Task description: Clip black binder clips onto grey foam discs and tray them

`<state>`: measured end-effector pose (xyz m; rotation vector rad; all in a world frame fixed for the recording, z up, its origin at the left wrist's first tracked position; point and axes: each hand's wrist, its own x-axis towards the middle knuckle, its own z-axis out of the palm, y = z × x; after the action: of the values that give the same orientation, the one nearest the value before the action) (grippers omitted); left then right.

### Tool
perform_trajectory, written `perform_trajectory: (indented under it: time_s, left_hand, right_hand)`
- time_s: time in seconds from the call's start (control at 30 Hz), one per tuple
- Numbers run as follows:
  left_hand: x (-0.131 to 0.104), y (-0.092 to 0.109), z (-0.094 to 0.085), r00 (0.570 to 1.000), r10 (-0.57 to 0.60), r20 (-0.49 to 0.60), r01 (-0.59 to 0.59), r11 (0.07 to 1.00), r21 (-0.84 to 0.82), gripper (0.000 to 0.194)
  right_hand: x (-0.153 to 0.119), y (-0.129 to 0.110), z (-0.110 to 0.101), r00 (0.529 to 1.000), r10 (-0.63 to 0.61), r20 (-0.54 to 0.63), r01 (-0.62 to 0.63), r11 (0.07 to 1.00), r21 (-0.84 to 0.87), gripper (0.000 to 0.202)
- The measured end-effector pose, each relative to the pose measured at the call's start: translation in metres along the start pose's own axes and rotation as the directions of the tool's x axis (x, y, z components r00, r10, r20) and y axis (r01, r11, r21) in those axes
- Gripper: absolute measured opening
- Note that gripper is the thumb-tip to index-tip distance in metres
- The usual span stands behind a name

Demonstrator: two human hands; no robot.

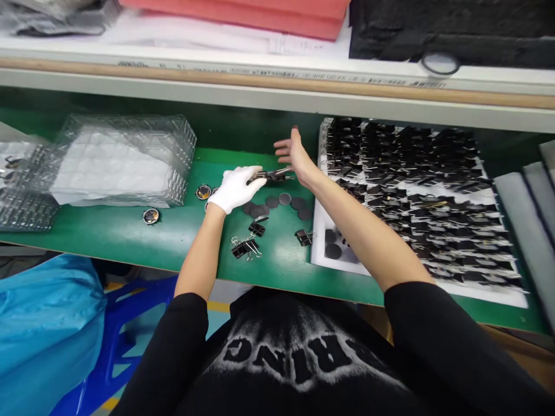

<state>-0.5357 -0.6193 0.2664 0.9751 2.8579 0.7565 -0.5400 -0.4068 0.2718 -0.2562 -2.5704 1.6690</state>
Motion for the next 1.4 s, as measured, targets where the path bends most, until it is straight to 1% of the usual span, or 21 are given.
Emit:
perform_trajectory:
  time_s: [0.07, 0.1, 0.13, 0.2, 0.27, 0.33, 0.4, 0.43, 0.47, 0.5, 0.53, 0.57, 0.6, 0.63, 0.7, 0.77, 0.83, 0.9, 0.97, 1.23, 1.4]
  left_hand:
    - [-0.005, 0.008, -0.01, 0.999, -0.022, -0.04, 0.015, 0.986, -0.166, 0.047]
    - [-0.007, 0.012, -0.013, 0.998, -0.03, -0.062, 0.016, 0.976, -0.217, 0.049]
    - [-0.01, 0.018, -0.015, 0.997, -0.03, -0.077, 0.01, 0.97, -0.241, 0.05]
    - [-0.015, 0.03, -0.016, 0.998, 0.012, -0.069, -0.028, 0.973, -0.23, 0.045]
    - [-0.02, 0.043, -0.014, 0.993, 0.122, -0.001, -0.12, 0.973, -0.195, 0.038]
    - [-0.025, 0.059, -0.009, 0.964, 0.258, 0.066, -0.245, 0.957, -0.153, 0.035]
    - [-0.028, 0.076, 0.0, 0.929, 0.356, 0.104, -0.348, 0.934, -0.085, 0.035]
    - [-0.029, 0.085, 0.005, 0.922, 0.371, 0.113, -0.369, 0.929, -0.034, 0.035]
    - [-0.029, 0.094, 0.011, 0.924, 0.364, 0.119, -0.37, 0.929, 0.024, 0.035]
    - [-0.028, 0.103, 0.018, 0.931, 0.345, 0.119, -0.355, 0.931, 0.082, 0.036]
    - [-0.027, 0.112, 0.024, 0.94, 0.321, 0.114, -0.335, 0.933, 0.132, 0.036]
    - [-0.024, 0.12, 0.03, 0.949, 0.298, 0.105, -0.313, 0.934, 0.171, 0.038]
    - [-0.021, 0.128, 0.036, 0.955, 0.278, 0.1, -0.293, 0.935, 0.2, 0.039]
    - [-0.017, 0.135, 0.041, 0.961, 0.26, 0.099, -0.276, 0.934, 0.225, 0.04]
    - [-0.008, 0.147, 0.048, 0.967, 0.23, 0.113, -0.253, 0.927, 0.278, 0.042]
    - [-0.001, 0.155, 0.053, 0.968, 0.21, 0.139, -0.246, 0.911, 0.332, 0.042]
    - [0.005, 0.16, 0.055, 0.96, 0.22, 0.174, -0.271, 0.888, 0.371, 0.043]
    - [0.007, 0.16, 0.056, 0.948, 0.247, 0.2, -0.308, 0.869, 0.387, 0.044]
    - [0.007, 0.158, 0.056, 0.944, 0.264, 0.2, -0.324, 0.865, 0.384, 0.043]
    - [0.001, 0.149, 0.055, 0.957, 0.258, 0.131, -0.288, 0.893, 0.346, 0.04]
    - [0.004, 0.153, 0.061, 0.948, 0.262, 0.184, -0.315, 0.86, 0.401, 0.047]
  right_hand:
    - [-0.029, -0.012, -0.015, 0.985, 0.008, 0.17, -0.048, 0.971, 0.235, 0.06]
    - [-0.045, -0.015, -0.021, 0.979, -0.003, 0.203, -0.062, 0.948, 0.311, 0.055]
    - [-0.062, -0.015, -0.027, 0.979, -0.028, 0.202, -0.047, 0.932, 0.359, 0.052]
    - [-0.096, -0.009, -0.036, 0.991, -0.065, 0.113, 0.011, 0.906, 0.422, 0.052]
    - [-0.128, 0.003, -0.043, 0.998, -0.065, -0.004, 0.059, 0.888, 0.456, 0.052]
    - [-0.162, 0.019, -0.049, 0.995, -0.056, -0.079, 0.085, 0.9, 0.427, 0.049]
    - [-0.197, 0.036, -0.053, 0.98, -0.078, -0.182, 0.126, 0.955, 0.27, 0.045]
    - [-0.215, 0.044, -0.054, 0.955, -0.107, -0.275, 0.149, 0.98, 0.134, 0.046]
    - [-0.233, 0.051, -0.054, 0.908, -0.156, -0.389, 0.156, 0.987, -0.033, 0.048]
    - [-0.249, 0.057, -0.053, 0.844, -0.215, -0.491, 0.127, 0.97, -0.206, 0.048]
    - [-0.263, 0.063, -0.052, 0.786, -0.274, -0.554, 0.07, 0.93, -0.361, 0.047]
    - [-0.275, 0.066, -0.05, 0.755, -0.322, -0.572, 0.007, 0.875, -0.483, 0.042]
    - [-0.284, 0.069, -0.048, 0.754, -0.35, -0.556, -0.041, 0.819, -0.572, 0.036]
    - [-0.29, 0.071, -0.046, 0.775, -0.363, -0.517, -0.064, 0.77, -0.635, 0.031]
    - [-0.294, 0.072, -0.043, 0.829, -0.368, -0.421, -0.052, 0.698, -0.714, 0.028]
    - [-0.292, 0.071, -0.042, 0.857, -0.374, -0.356, -0.03, 0.652, -0.758, 0.032]
    - [-0.287, 0.069, -0.043, 0.871, -0.373, -0.319, -0.022, 0.62, -0.784, 0.036]
    - [-0.283, 0.067, -0.044, 0.876, -0.377, -0.301, -0.013, 0.604, -0.797, 0.038]
    - [-0.281, 0.067, -0.045, 0.875, -0.387, -0.29, -0.002, 0.598, -0.802, 0.038]
    - [-0.28, 0.07, -0.042, 0.855, -0.403, -0.327, -0.01, 0.616, -0.787, 0.036]
    - [-0.28, 0.07, -0.043, 0.868, -0.392, -0.306, -0.003, 0.61, -0.792, 0.037]
